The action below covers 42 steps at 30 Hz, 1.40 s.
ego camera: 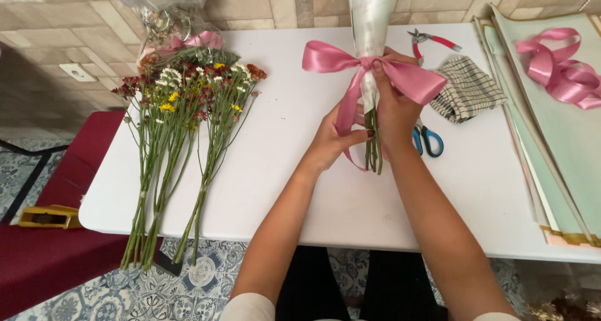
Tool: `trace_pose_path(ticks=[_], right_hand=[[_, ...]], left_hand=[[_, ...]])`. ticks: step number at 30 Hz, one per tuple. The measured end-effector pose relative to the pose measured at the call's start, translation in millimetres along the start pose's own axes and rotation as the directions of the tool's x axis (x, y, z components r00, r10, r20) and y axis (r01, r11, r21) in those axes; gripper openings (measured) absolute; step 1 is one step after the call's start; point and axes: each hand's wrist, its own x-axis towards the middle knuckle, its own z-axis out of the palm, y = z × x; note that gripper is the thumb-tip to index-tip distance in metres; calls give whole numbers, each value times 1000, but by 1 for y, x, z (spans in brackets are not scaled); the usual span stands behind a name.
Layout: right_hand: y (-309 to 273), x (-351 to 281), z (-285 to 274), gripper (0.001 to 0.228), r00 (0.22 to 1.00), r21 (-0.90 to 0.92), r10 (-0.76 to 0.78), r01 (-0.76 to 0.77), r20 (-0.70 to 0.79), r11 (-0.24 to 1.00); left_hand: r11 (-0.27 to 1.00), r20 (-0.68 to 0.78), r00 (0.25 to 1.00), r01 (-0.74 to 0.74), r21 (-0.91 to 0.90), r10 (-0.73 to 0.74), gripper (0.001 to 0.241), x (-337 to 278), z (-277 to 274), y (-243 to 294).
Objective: The person ties a pink ribbon into a bow around a small bouquet of yellow flowers wrapped in white paper using scissors and tape.
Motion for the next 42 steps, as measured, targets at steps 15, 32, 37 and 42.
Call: trace_pose_path(ticks=[15, 32, 37, 42], right_hand=[[2, 82, 16, 25, 994, 413, 81, -103, 70, 905], [13, 18, 15, 22, 983, 398, 183, -170, 6, 902], [17, -9, 17, 21, 923, 265, 384, -371, 3, 890], [57, -33, 12, 35, 811, 118, 584, -578, -21, 807]], left_hand=[[975, -10, 981, 195, 108, -195, 29, 0, -10, 19], [986, -5, 997, -77, 149, 79, 63, 6, -32, 31], [992, -104, 988, -122, -31, 118, 52, 15, -43, 13], [946, -448, 879, 267, 184, -161, 63, 18, -49, -8]])
